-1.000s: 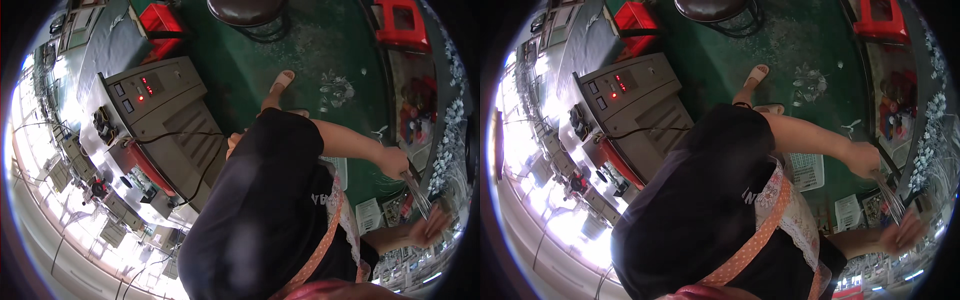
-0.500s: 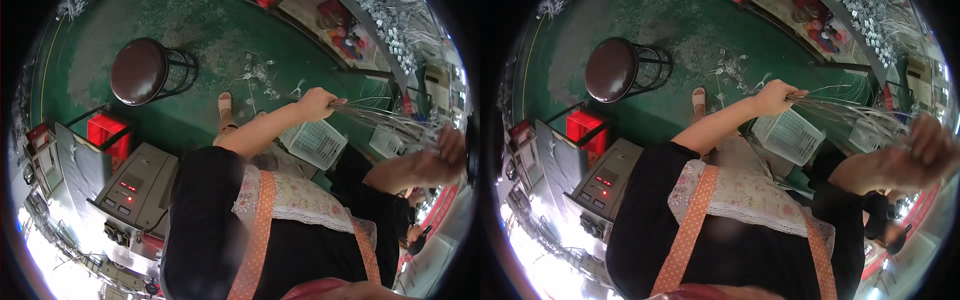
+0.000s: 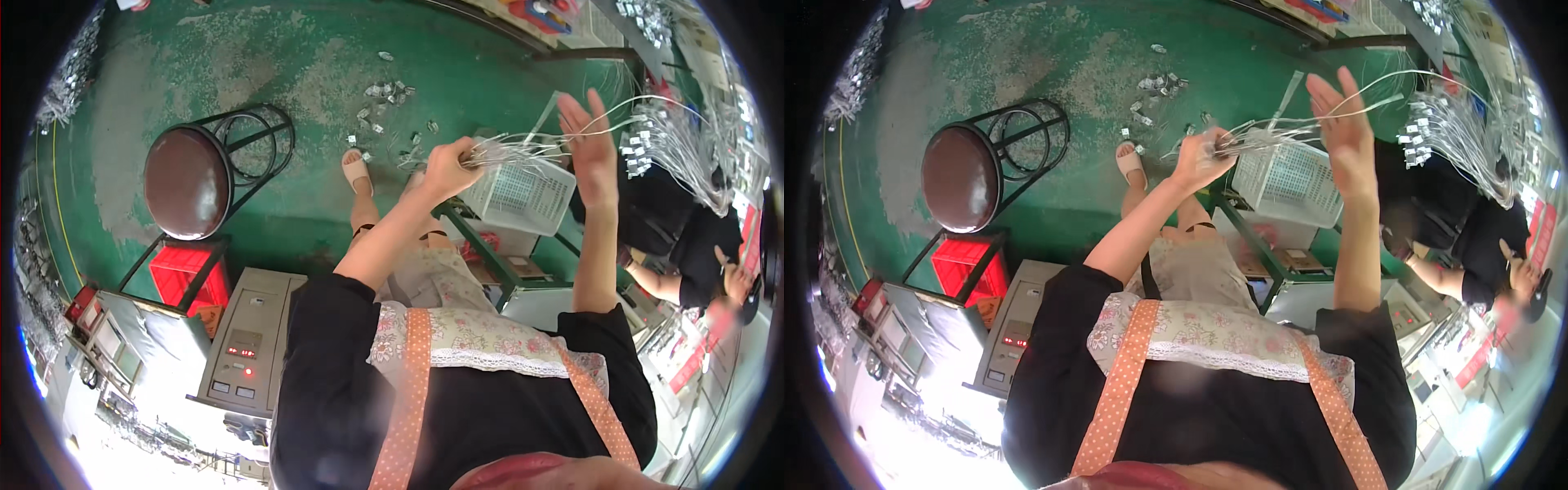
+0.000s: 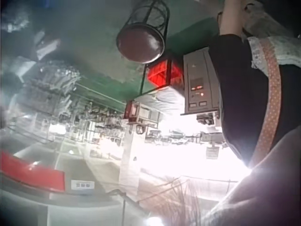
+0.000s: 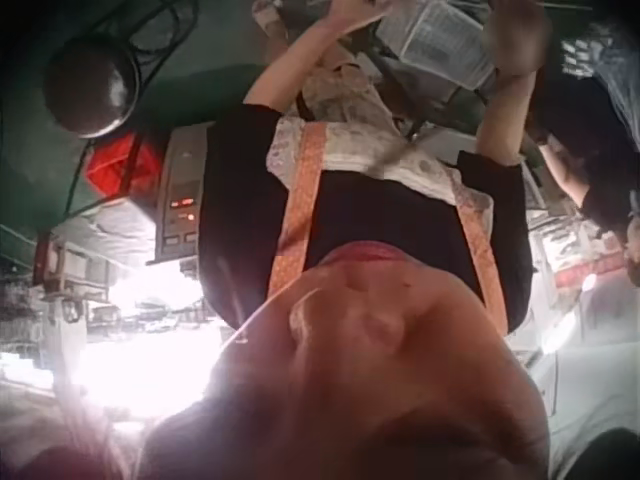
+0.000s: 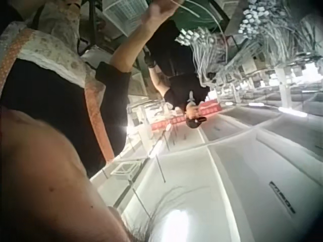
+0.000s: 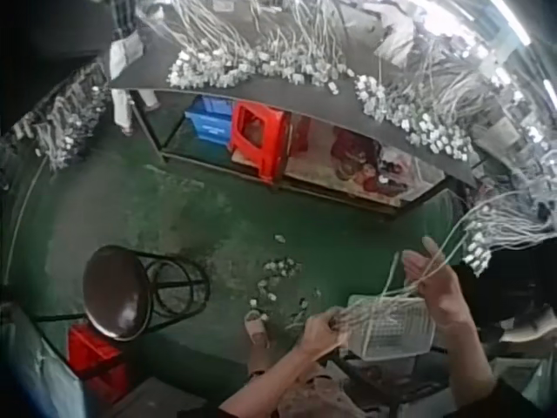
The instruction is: The person ties a bundle of wires with a plastic tie, attaches a pink note, and carries them across the room to a basket. They then gather more wires from the floor and a table, grouping them into a new bundle.
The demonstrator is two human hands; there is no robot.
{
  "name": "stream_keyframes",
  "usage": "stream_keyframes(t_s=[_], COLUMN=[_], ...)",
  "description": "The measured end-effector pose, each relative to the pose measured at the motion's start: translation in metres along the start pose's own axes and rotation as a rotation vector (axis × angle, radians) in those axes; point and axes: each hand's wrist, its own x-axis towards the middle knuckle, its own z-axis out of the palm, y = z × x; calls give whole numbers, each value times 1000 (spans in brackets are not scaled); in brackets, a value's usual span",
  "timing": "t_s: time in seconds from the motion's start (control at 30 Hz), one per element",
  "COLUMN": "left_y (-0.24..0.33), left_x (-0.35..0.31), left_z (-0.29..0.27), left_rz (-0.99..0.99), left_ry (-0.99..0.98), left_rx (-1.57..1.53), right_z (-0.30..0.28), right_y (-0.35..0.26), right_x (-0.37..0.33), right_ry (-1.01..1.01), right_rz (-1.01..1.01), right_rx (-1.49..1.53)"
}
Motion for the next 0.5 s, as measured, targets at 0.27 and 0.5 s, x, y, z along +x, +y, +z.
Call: stream_keyframes(t_s=[0.27, 0.5], left_y=[89, 16], left_x=[-1, -14], left_z=[-17, -12], left_rz=[243, 75], left_ry=[-274, -222], left_rx=[-183, 32], right_z=[36, 24], right_y=[-97, 14], right_x=[-54, -57], right_ry=[-150, 11], right_rz=[-555, 11], right_rx=[-207, -432])
